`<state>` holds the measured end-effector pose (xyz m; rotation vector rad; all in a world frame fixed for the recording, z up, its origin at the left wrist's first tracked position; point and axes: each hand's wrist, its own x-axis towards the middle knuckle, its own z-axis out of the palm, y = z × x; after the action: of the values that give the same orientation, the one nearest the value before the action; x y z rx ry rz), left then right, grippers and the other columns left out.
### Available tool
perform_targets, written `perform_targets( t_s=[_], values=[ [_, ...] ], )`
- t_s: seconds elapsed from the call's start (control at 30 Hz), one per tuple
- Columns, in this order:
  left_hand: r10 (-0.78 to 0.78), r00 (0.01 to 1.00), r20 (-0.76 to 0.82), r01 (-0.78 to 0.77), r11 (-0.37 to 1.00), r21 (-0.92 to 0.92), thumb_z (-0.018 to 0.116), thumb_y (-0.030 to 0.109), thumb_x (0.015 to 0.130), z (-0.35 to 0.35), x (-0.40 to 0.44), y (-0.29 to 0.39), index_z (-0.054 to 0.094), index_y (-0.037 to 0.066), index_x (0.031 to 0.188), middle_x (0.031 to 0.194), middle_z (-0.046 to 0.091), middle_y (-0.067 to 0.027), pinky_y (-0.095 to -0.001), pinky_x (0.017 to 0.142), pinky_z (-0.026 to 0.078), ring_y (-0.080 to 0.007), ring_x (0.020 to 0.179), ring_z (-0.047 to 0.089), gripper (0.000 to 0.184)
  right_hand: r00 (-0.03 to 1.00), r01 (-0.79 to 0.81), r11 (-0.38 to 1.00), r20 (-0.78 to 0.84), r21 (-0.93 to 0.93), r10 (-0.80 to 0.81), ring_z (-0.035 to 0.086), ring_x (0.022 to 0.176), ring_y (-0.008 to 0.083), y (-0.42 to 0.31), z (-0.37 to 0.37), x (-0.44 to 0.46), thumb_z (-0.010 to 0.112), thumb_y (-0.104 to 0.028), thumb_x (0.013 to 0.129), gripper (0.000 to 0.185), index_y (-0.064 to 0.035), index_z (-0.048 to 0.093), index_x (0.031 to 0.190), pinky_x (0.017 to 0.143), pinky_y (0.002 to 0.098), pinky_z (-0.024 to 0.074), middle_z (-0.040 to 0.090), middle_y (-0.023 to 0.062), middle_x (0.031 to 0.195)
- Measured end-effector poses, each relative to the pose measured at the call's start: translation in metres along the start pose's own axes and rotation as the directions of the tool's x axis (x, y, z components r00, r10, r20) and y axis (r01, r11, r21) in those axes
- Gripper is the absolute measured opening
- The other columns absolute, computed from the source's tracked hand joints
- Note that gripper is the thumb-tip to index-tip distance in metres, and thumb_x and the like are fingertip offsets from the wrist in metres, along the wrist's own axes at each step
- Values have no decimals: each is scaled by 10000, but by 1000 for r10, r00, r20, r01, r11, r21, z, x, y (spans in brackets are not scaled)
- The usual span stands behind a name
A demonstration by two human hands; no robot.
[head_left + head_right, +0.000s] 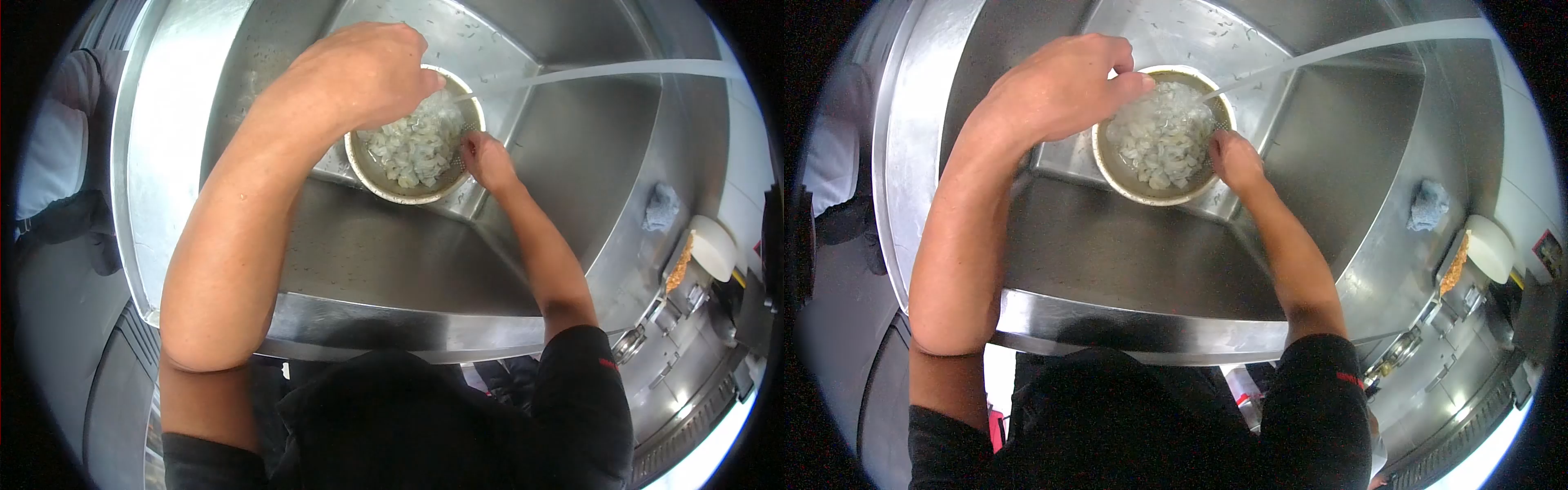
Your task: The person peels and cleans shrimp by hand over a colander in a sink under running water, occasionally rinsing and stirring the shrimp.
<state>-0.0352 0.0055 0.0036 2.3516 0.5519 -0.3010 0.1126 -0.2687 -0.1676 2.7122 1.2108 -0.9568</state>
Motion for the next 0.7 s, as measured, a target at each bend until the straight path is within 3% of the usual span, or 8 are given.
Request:
perform_targets(
  t_s=[0.13, 0.23, 0.33, 0.43, 0.53, 0.57, 0.63, 0.7],
  values=[
    [32, 999, -14, -31, 999, 11, 591, 372, 923, 2, 1, -2, 708, -6, 1028, 866, 697, -243, -457, 818, 526, -388, 852, 690, 409, 985, 155, 980, -94, 122, -144, 637, 1022, 378, -27, 14, 26, 559, -216, 923, 207, -118, 660, 1075, 873, 481, 511, 647, 178, 1099],
    [42, 999, -26, -41, 999, 19, 589, 372, 925, 1, -1, -3, 709, -5, 1022, 864, 698, -243, -457, 815, 527, -386, 847, 691, 408, 976, 213, 977, -46, -2, -213, 636, 1050, 369, -55, 26, 51, 526, -236, 929, 231, -156, 670, 1091, 895, 472, 506, 641, 182, 1097],
    [18, 1000, -13, -18, 1000, 22, 588, 375, 925, 1, -1, -1, 711, -3, 1015, 868, 698, -243, -459, 818, 527, -386, 851, 690, 408, 974, 226, 972, 0, -69, -227, 633, 1083, 357, -66, 44, 77, 471, -235, 942, 276, -141, 670, 1108, 927, 458, 502, 645, 185, 1118],
    [9, 1000, -17, -9, 1000, 15, 588, 372, 923, 3, -1, -3, 710, -1, 1010, 873, 697, -242, -460, 825, 525, -393, 861, 685, 402, 984, 162, 985, 87, -65, -156, 637, 1062, 381, -66, 40, 81, 521, -181, 923, 253, -123, 674, 1116, 937, 444, 507, 661, 177, 1115],
    [29, 1000, -7, -29, 999, -20, 604, 355, 909, 1, 0, -6, 702, 3, 1018, 894, 697, -238, -456, 837, 523, -401, 883, 679, 381, 996, 41, 925, 55, 378, -66, 686, 945, 337, -61, 23, 61, 598, -145, 934, 186, -38, 681, 1061, 847, 404, 557, 701, 157, 1029],
    [33, 999, -13, -33, 999, -24, 615, 344, 901, 2, 1, -6, 698, 4, 1022, 908, 696, -238, -454, 841, 522, -403, 893, 677, 370, 998, -32, 815, 67, 578, -8, 692, 905, 303, -63, 17, 53, 620, -145, 936, 181, -18, 678, 1051, 807, 380, 563, 705, 147, 999],
    [32, 999, 8, -31, 999, -39, 637, 319, 883, -1, 1, -5, 689, 5, 1030, 938, 692, -240, -450, 848, 520, -404, 916, 672, 350, 990, -141, 457, 116, 878, 82, 703, 826, 233, -80, -13, 31, 664, -144, 942, 190, 23, 673, 1031, 729, 331, 575, 714, 126, 940],
    [29, 997, 66, -26, 998, -60, 659, 294, 863, -7, 0, 0, 681, 7, 1040, 971, 687, -245, -445, 857, 517, -403, 942, 668, 337, 994, -90, 353, 63, 931, 88, 690, 797, 176, -97, -50, 8, 648, -157, 964, 223, 47, 657, 1053, 695, 294, 568, 707, 109, 918]
  ],
)
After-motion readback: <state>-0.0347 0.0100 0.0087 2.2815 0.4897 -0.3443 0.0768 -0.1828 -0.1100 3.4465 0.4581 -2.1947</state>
